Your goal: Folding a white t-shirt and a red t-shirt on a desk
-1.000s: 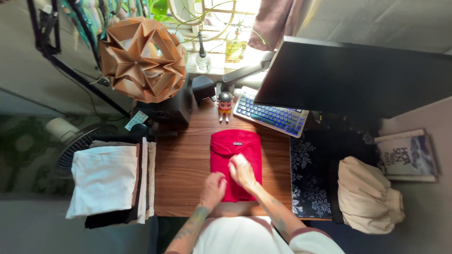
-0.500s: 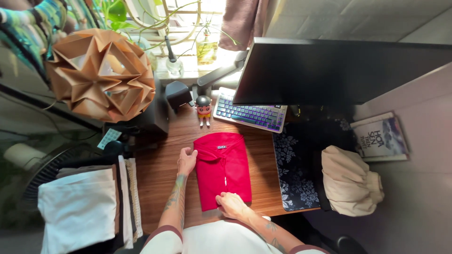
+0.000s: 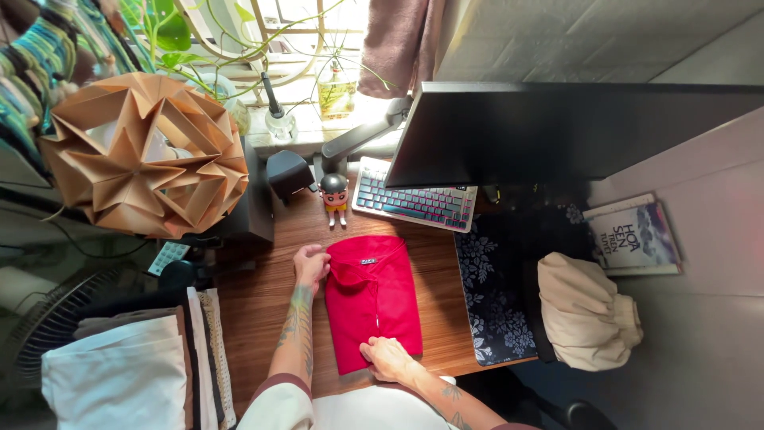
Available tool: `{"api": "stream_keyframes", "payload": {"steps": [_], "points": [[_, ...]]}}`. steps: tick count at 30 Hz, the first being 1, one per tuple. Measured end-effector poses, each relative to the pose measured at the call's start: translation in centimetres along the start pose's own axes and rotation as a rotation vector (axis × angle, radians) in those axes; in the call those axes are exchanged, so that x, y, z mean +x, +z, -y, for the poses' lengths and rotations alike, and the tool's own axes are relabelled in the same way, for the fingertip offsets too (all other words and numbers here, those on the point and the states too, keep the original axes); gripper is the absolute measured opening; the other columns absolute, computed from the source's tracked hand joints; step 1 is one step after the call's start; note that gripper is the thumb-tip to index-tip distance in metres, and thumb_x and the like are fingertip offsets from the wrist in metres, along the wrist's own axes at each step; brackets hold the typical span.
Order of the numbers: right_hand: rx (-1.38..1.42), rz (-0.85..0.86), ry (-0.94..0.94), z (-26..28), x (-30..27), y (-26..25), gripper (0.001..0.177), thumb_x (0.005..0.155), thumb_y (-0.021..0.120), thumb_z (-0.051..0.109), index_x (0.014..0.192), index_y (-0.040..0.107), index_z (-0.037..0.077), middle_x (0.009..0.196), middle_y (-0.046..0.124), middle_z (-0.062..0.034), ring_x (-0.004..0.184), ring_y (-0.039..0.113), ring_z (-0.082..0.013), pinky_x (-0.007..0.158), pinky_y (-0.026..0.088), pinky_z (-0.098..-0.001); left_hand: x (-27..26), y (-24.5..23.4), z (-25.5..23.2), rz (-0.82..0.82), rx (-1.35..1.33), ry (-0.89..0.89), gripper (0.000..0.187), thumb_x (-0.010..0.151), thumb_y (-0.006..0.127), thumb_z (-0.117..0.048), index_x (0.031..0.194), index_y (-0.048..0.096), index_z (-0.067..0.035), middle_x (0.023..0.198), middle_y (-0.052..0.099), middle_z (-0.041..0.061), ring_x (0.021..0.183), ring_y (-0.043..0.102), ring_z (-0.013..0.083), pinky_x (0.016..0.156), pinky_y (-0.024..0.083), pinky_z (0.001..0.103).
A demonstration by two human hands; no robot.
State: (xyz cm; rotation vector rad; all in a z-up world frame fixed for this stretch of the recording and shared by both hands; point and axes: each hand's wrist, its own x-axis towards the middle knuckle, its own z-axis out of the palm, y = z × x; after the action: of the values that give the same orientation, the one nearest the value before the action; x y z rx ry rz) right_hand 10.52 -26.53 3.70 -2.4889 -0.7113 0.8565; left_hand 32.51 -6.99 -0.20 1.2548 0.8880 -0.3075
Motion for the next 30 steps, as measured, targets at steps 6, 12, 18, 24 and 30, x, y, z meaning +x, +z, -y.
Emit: {"api": "stream_keyframes", "payload": {"steps": [6, 12, 18, 24, 30], "points": [[0.0, 0.005, 0.001, -0.1, 0.2, 0.1, 0.027, 0.078, 0.074, 0.014, 0.096, 0.053, 0.012, 0.089, 0.055, -0.0104, 0.072, 0.062, -0.0418, 0.056, 0.048, -0.0593, 1.2, -0.3, -0.3, -0.013, 0.291, 0.408, 0.022, 0.079, 0.061, -0.001, 0.096, 0.069, -0.012, 0.087, 0.068, 0.005, 0.075, 0.067, 0.0168, 0.069, 0.057, 0.029], [-0.016, 0.03, 0.0, 0.2, 0.1, -0.4, 0.029, 0.078, 0.076, 0.011, 0.097, 0.053, 0.012, 0.09, 0.056, -0.0104, 0.073, 0.062, -0.0407, 0.057, 0.049, -0.0584, -5.6, -1.0, -1.4, 0.251, 1.269, 0.946, 0.033, 0.079, 0.068, -0.021, 0.112, 0.069, -0.018, 0.104, 0.054, 0.01, 0.091, 0.063, 0.0302, 0.08, 0.057, 0.045], [-0.055, 0.002, 0.01, 0.7, -0.3, -0.2, 0.025, 0.082, 0.07, 0.01, 0.101, 0.054, 0.01, 0.092, 0.055, -0.0125, 0.076, 0.062, -0.0426, 0.057, 0.049, -0.0608, -3.4, -1.4, 0.8, 0.162, 1.565, 0.983, 0.025, 0.088, 0.068, -0.033, 0.105, 0.057, -0.017, 0.114, 0.049, 0.014, 0.096, 0.061, 0.036, 0.067, 0.055, 0.053], [-0.011, -0.088, 0.055, 1.6, -1.8, -0.6, 0.019, 0.083, 0.057, -0.001, 0.099, 0.051, 0.007, 0.089, 0.052, -0.0154, 0.075, 0.057, -0.0447, 0.056, 0.044, -0.0618, -5.0, -1.3, 0.2, 0.067, 1.536, 1.002, 0.015, 0.088, 0.062, -0.027, 0.098, 0.056, -0.017, 0.113, 0.05, 0.013, 0.098, 0.058, 0.0374, 0.069, 0.053, 0.055], [-0.36, -0.218, -0.124, 0.3, -3.0, -0.3, 0.018, 0.085, 0.06, 0.004, 0.102, 0.057, 0.009, 0.106, 0.052, -0.0156, 0.095, 0.052, -0.0357, 0.079, 0.045, -0.0497, -13.1, -0.9, -0.7, 0.231, 1.432, 1.527, 0.018, 0.074, 0.061, -0.006, 0.09, 0.059, -0.013, 0.096, 0.056, 0.013, 0.08, 0.056, 0.0353, 0.058, 0.045, 0.049]]}}
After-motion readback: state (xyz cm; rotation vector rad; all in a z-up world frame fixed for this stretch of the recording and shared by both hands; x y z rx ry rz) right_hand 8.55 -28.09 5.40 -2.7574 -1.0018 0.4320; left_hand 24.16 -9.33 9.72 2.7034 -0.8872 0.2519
